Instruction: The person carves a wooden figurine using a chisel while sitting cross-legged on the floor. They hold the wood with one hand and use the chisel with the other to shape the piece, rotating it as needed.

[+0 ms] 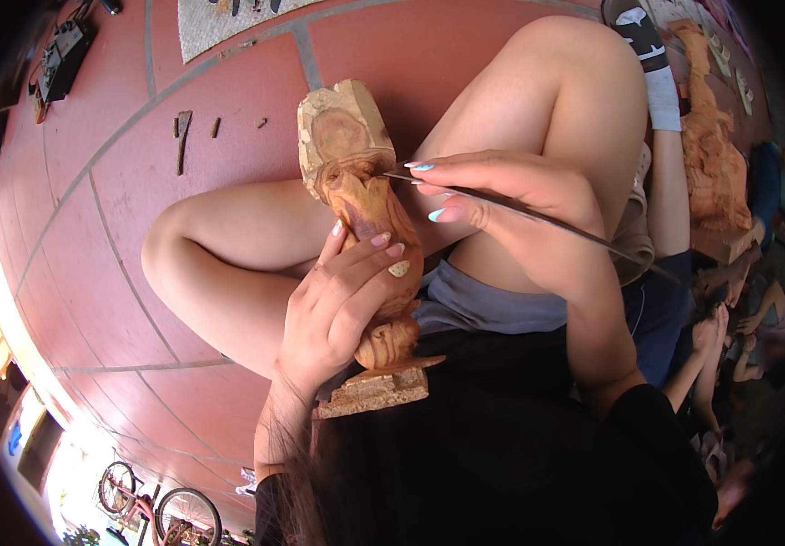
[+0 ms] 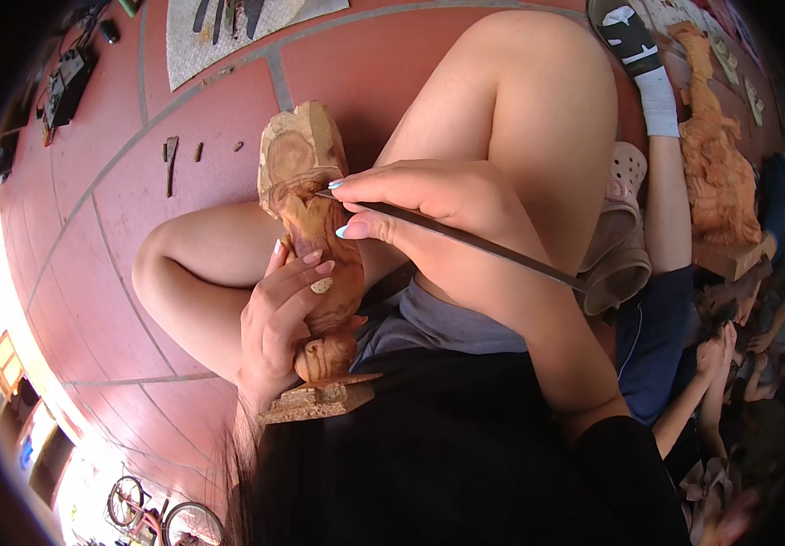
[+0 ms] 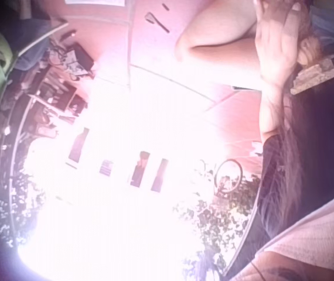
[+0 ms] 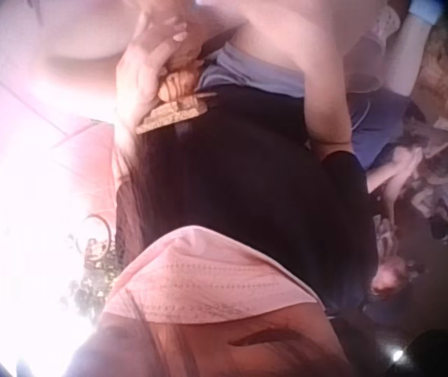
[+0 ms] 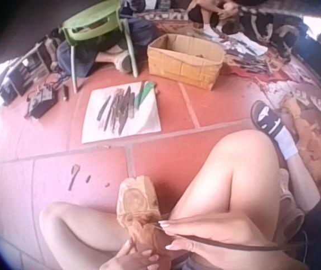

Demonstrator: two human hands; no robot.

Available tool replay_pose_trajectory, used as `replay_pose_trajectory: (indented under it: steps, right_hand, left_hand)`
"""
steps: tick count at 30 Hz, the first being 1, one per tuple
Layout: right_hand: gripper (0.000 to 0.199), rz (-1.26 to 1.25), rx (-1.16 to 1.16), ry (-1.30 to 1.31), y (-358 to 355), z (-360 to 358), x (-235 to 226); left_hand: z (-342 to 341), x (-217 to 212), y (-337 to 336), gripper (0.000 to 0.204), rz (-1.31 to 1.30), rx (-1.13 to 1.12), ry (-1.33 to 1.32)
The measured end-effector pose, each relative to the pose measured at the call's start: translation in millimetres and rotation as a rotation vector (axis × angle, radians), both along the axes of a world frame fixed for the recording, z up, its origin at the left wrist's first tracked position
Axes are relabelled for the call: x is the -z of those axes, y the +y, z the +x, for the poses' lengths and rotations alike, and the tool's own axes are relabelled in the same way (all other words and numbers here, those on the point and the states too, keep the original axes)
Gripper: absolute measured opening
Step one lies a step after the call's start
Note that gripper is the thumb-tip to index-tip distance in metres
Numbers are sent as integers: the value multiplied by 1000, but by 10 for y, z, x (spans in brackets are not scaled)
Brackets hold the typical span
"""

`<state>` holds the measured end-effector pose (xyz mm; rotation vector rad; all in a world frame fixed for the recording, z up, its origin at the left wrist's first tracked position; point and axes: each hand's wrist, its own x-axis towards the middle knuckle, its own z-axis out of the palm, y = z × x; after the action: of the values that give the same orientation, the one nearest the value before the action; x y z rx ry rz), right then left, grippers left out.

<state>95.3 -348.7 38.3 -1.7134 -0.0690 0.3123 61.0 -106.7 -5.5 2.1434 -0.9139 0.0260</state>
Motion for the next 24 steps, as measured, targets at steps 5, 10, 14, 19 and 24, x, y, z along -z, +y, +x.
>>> replay_pose_trajectory:
  steps: [5,10,14,19,24]
  right_hand:
    - [19,-53,-35,-115,118,-19,69]
    - [18,-272,-83,-445,185,4,255]
    - [20,-313,-166,-396,200,-104,131]
    - [23,-329,-247,-374,148,-208,-28]
    - [20,-375,-139,-444,227,-108,169]
  left_hand:
    - [-239,175,-55,66,2,-278,-80]
    - [-491,472,-202,123,-132,-497,407]
    - [-430,521,-216,128,-119,-390,685]
    - [-406,417,-196,125,94,-399,633]
    - [-348,336,-201,123,117,-369,743]
